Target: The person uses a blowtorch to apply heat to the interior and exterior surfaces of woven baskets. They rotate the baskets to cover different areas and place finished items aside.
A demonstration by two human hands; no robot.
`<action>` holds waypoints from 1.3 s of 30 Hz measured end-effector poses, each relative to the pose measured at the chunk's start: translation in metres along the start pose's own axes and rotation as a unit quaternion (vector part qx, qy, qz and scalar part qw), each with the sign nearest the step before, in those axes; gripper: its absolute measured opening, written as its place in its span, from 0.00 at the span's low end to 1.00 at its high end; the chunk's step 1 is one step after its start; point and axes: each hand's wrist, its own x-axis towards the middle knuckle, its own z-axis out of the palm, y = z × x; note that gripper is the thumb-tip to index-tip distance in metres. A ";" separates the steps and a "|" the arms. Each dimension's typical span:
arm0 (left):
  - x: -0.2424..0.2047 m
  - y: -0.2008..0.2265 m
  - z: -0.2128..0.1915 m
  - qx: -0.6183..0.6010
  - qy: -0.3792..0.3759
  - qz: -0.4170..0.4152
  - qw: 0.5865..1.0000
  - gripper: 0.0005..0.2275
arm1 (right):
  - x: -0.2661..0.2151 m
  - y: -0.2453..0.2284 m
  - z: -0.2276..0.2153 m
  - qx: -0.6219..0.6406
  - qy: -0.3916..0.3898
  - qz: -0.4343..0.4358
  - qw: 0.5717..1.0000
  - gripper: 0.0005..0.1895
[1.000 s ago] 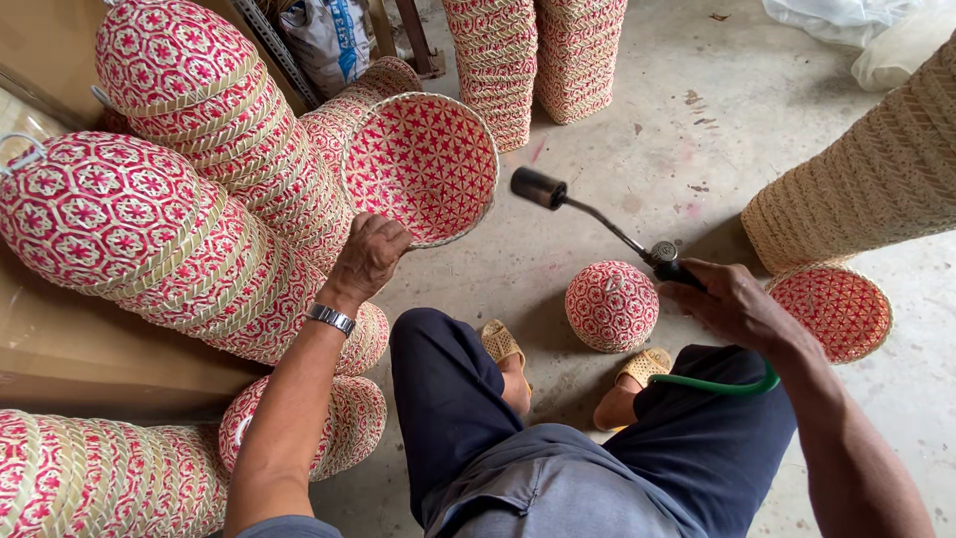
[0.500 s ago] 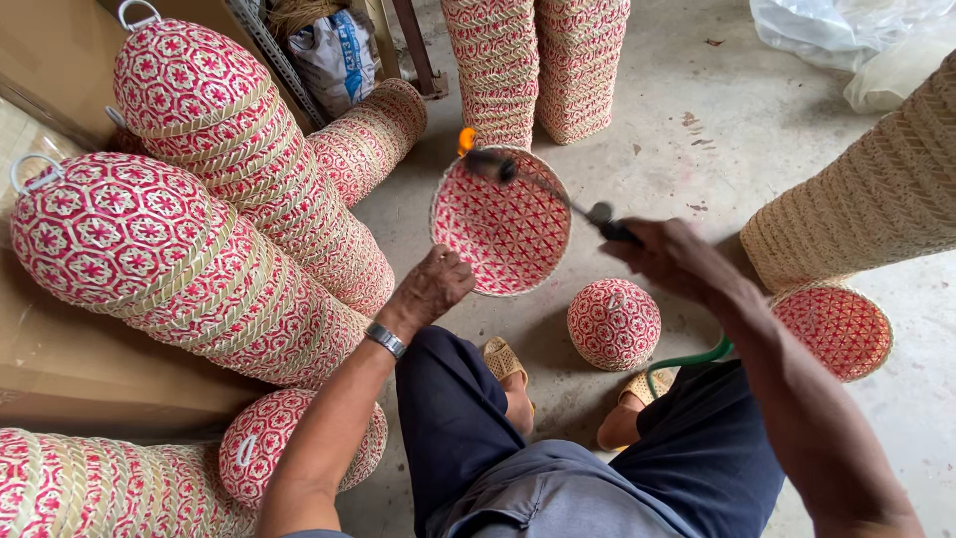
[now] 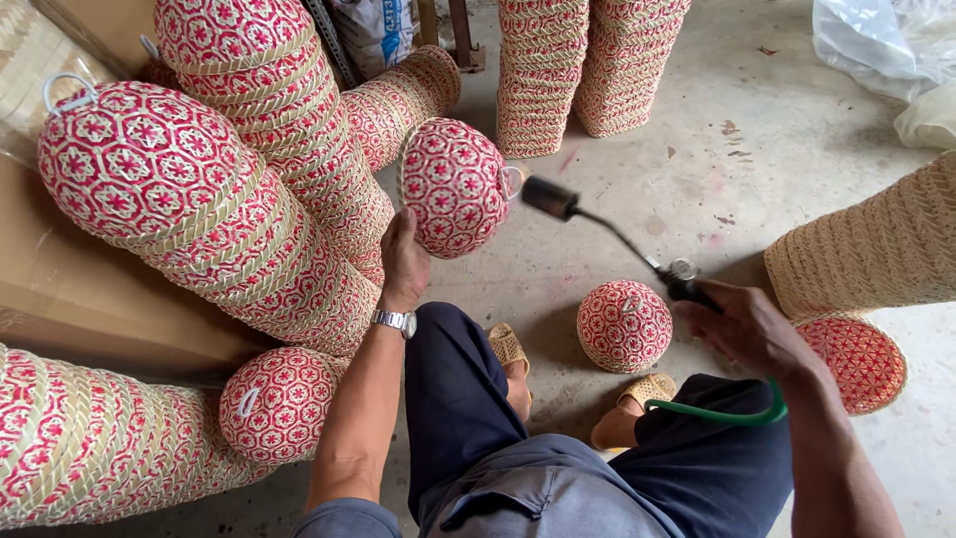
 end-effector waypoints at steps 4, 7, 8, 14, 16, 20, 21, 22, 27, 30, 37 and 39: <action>0.002 -0.003 0.008 -0.164 0.004 -0.012 0.986 0.22 | 0.008 -0.002 0.011 0.013 0.000 0.005 1.000 0.15; 0.003 -0.007 0.007 -0.262 0.038 -0.032 0.964 0.22 | 0.008 0.004 0.016 0.022 -0.002 0.065 0.998 0.17; 0.005 -0.008 0.006 -0.279 0.049 -0.028 0.959 0.22 | 0.008 0.007 0.020 0.024 -0.010 0.083 0.996 0.19; 0.005 -0.036 -0.007 -0.379 0.103 -0.015 0.920 0.22 | 0.002 0.005 0.051 -0.002 -0.066 -0.049 0.997 0.16; 0.002 -0.040 -0.015 -0.403 0.109 -0.004 0.909 0.21 | 0.004 0.001 0.050 0.032 -0.036 -0.026 0.999 0.17; -0.019 -0.027 -0.030 -0.408 0.133 0.004 0.903 0.20 | 0.013 0.002 0.041 0.029 0.041 -0.046 0.998 0.18; -0.026 -0.020 -0.034 -0.407 0.121 0.014 0.905 0.20 | 0.014 0.002 0.040 0.029 0.038 -0.040 0.998 0.18; -0.032 -0.013 -0.038 -0.401 0.128 0.019 0.907 0.20 | 0.015 0.002 0.038 0.030 0.035 -0.033 0.998 0.17; -0.059 0.011 -0.065 -0.397 0.161 0.017 0.903 0.20 | 0.015 -0.001 0.044 0.019 -0.051 -0.062 0.997 0.16; -0.065 0.029 -0.074 -0.377 0.142 0.029 0.915 0.19 | 0.017 -0.013 0.042 0.004 -0.095 -0.082 0.992 0.15; -0.065 0.084 -0.062 -0.097 0.062 0.104 0.988 0.20 | 0.019 -0.042 0.030 0.029 -0.098 -0.103 0.989 0.17; -0.063 0.086 -0.064 -0.052 0.054 0.123 0.990 0.19 | 0.017 -0.043 0.029 0.034 -0.104 -0.105 0.988 0.16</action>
